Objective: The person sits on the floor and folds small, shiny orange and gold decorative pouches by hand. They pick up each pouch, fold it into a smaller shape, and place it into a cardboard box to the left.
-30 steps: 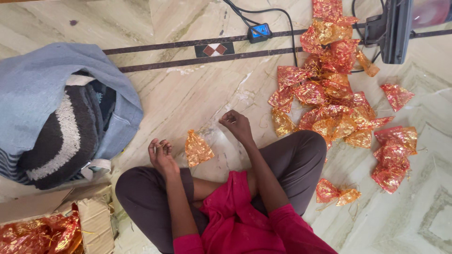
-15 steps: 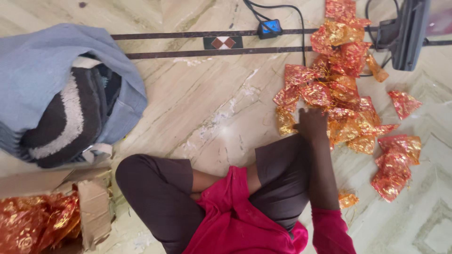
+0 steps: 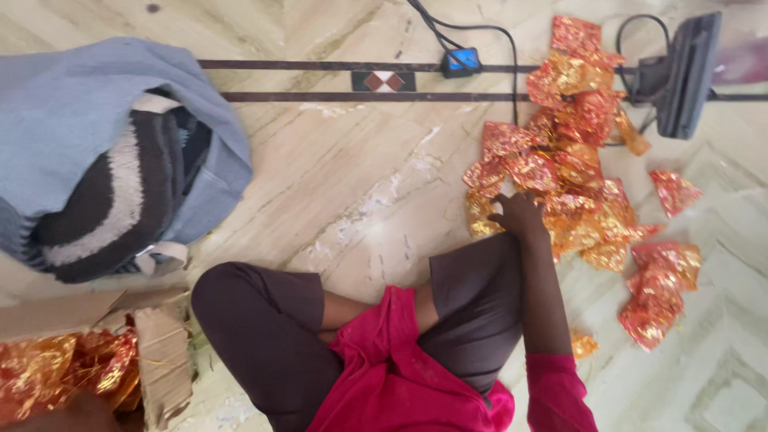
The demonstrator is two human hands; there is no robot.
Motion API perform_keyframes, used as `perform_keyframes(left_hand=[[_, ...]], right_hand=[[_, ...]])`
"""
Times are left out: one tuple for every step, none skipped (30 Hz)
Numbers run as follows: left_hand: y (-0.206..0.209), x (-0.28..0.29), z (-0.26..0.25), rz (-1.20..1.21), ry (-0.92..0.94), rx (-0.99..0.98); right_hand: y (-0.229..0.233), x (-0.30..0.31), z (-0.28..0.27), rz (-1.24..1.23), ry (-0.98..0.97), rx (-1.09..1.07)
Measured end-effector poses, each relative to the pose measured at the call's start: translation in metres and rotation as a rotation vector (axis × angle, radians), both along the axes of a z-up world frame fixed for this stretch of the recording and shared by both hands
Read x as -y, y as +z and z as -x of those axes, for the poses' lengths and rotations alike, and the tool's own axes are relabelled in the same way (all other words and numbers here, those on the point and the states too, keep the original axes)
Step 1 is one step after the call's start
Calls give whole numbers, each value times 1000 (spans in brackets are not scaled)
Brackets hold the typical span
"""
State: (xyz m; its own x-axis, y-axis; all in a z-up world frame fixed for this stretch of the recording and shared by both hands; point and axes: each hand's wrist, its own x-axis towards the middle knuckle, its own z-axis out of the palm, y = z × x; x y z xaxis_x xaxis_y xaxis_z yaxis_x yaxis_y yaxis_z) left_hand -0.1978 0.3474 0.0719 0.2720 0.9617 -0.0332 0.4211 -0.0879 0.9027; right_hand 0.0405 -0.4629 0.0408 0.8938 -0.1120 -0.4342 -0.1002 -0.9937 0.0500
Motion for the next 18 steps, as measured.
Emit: perform_keyframes(left_hand=[[-6, 9, -2, 2, -17, -68], [-9, 18, -5, -8, -29, -130], [-10, 27, -8, -15, -46, -189], [-8, 33, -8, -27, -53, -241], [-6, 39, -10, -44, -65, -293], [-5, 44, -13, -60, -76, -339], [-5, 49, -18, -73, -91, -380], [-7, 55, -20, -94, -100, -416], [-10, 60, -23, -120, -111, -457], [-15, 67, -28, -145, -118, -496], [-19, 74, -33, -228, -127, -522], [-20, 81, -37, -299, -125, -563], [-19, 88, -41, -427, -134, -557], [-15, 96, -44, -518, -183, -443], [-7, 106, -47, -589, -229, -306], [5, 118, -47, -606, -298, -127], [9, 143, -62, -590, -375, 31], [16, 166, -76, -569, -460, 187]], right_hand=[[-3, 5, 3, 13, 7, 29], [-7, 7, 2, 5, -12, -28], [-9, 10, 2, -4, -31, -84], [-13, 10, -1, -95, -10, -81], [-18, 8, -2, -187, 12, -76], [-21, 7, -5, -281, 40, -67], [-24, 5, -7, -286, 44, -47], [-29, 1, -10, -291, 51, -28], [-35, -2, -13, -295, 57, -10], [-40, -5, -21, -195, 54, -37], [-46, -9, -30, -95, 51, -64], [-53, -11, -36, 3, 50, -91], [-59, -13, -38, 28, 93, -83], [-66, -16, -40, 54, 141, -76], [-73, -17, -41, 79, 188, -70], [-79, -19, -40, 99, 253, -117], [-88, -28, -40, 120, 319, -164], [-94, -36, -40, 136, 384, -210]])
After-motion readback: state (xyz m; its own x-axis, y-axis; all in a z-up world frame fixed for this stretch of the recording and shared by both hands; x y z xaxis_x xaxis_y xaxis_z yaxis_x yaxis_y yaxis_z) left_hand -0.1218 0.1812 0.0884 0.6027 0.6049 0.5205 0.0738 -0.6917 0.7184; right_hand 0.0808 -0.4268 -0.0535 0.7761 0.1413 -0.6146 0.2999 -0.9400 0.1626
